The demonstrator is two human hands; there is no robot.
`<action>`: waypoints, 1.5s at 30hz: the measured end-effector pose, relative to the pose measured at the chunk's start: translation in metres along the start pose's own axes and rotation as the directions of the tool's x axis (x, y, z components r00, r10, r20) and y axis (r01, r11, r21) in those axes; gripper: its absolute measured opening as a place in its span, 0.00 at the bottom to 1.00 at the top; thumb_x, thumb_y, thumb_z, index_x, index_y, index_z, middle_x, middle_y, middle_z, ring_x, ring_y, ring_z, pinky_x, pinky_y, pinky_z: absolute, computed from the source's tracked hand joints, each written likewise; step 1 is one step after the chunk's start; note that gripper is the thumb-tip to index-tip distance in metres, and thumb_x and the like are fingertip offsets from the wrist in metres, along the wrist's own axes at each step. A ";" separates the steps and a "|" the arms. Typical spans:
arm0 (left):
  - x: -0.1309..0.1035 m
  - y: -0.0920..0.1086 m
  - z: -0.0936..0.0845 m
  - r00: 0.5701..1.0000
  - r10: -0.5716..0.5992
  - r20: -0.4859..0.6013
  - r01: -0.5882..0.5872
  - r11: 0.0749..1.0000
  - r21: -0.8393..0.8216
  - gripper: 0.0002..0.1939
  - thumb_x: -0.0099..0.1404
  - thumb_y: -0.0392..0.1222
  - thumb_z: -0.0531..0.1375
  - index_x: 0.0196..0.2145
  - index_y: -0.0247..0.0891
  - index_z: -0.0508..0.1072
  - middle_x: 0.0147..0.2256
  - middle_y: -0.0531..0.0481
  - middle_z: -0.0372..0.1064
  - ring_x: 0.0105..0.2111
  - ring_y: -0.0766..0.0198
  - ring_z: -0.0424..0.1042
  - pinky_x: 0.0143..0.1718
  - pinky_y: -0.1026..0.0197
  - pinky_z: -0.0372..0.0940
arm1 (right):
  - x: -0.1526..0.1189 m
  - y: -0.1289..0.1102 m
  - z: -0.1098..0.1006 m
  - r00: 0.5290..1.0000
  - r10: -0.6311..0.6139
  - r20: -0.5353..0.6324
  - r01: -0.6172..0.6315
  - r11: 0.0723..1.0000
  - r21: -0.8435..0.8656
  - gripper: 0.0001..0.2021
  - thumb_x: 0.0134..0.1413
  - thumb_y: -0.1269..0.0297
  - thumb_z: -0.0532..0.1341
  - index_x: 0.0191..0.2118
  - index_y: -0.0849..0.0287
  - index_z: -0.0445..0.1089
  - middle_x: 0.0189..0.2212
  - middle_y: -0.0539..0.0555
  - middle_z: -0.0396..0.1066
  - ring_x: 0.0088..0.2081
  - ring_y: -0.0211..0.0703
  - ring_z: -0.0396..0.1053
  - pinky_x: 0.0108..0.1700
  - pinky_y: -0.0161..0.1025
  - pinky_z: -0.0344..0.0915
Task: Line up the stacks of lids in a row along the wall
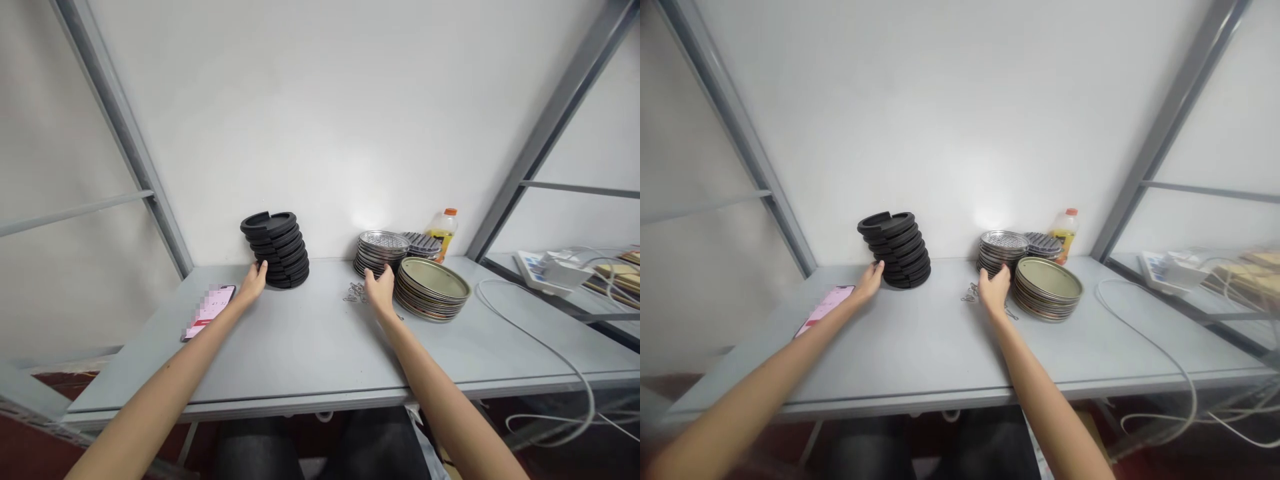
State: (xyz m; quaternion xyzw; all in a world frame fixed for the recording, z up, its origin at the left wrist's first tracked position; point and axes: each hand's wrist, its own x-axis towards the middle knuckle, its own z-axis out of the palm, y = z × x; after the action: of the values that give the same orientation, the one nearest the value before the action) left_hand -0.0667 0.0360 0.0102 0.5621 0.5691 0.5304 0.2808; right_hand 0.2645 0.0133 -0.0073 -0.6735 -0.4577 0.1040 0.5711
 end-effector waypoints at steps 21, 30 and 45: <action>-0.053 0.021 0.006 0.975 0.092 0.202 -0.194 0.794 0.576 0.34 0.63 0.47 0.55 0.62 0.30 0.51 0.59 0.32 0.58 0.59 0.47 0.60 0.56 0.50 0.57 | 0.003 0.011 0.008 0.988 -0.069 0.140 0.086 0.990 -0.116 0.43 0.47 0.59 0.56 0.64 0.82 0.39 0.64 0.80 0.38 0.66 0.67 0.38 0.63 0.56 0.42; -0.077 0.030 0.029 0.959 0.081 0.273 -0.237 0.757 0.608 0.34 0.62 0.48 0.55 0.60 0.26 0.55 0.59 0.27 0.56 0.58 0.40 0.59 0.54 0.45 0.57 | -0.001 0.000 0.002 0.995 -0.064 0.083 0.068 0.997 -0.042 0.39 0.46 0.59 0.56 0.62 0.78 0.46 0.62 0.75 0.47 0.65 0.62 0.44 0.63 0.52 0.45; -0.095 0.056 0.074 0.754 0.397 0.524 -0.590 0.759 0.274 0.11 0.64 0.38 0.54 0.41 0.37 0.74 0.42 0.45 0.73 0.43 0.58 0.71 0.47 0.57 0.64 | 0.020 0.012 0.001 0.986 0.169 0.009 -0.168 0.985 -0.043 0.32 0.46 0.57 0.55 0.55 0.71 0.52 0.50 0.74 0.64 0.53 0.63 0.64 0.55 0.51 0.57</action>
State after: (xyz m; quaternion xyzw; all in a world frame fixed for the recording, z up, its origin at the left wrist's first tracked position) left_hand 0.0404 -0.0429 0.0142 0.8453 0.4187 0.3105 0.1172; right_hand 0.2808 0.0294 -0.0104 -0.7209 -0.4047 0.1464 0.5433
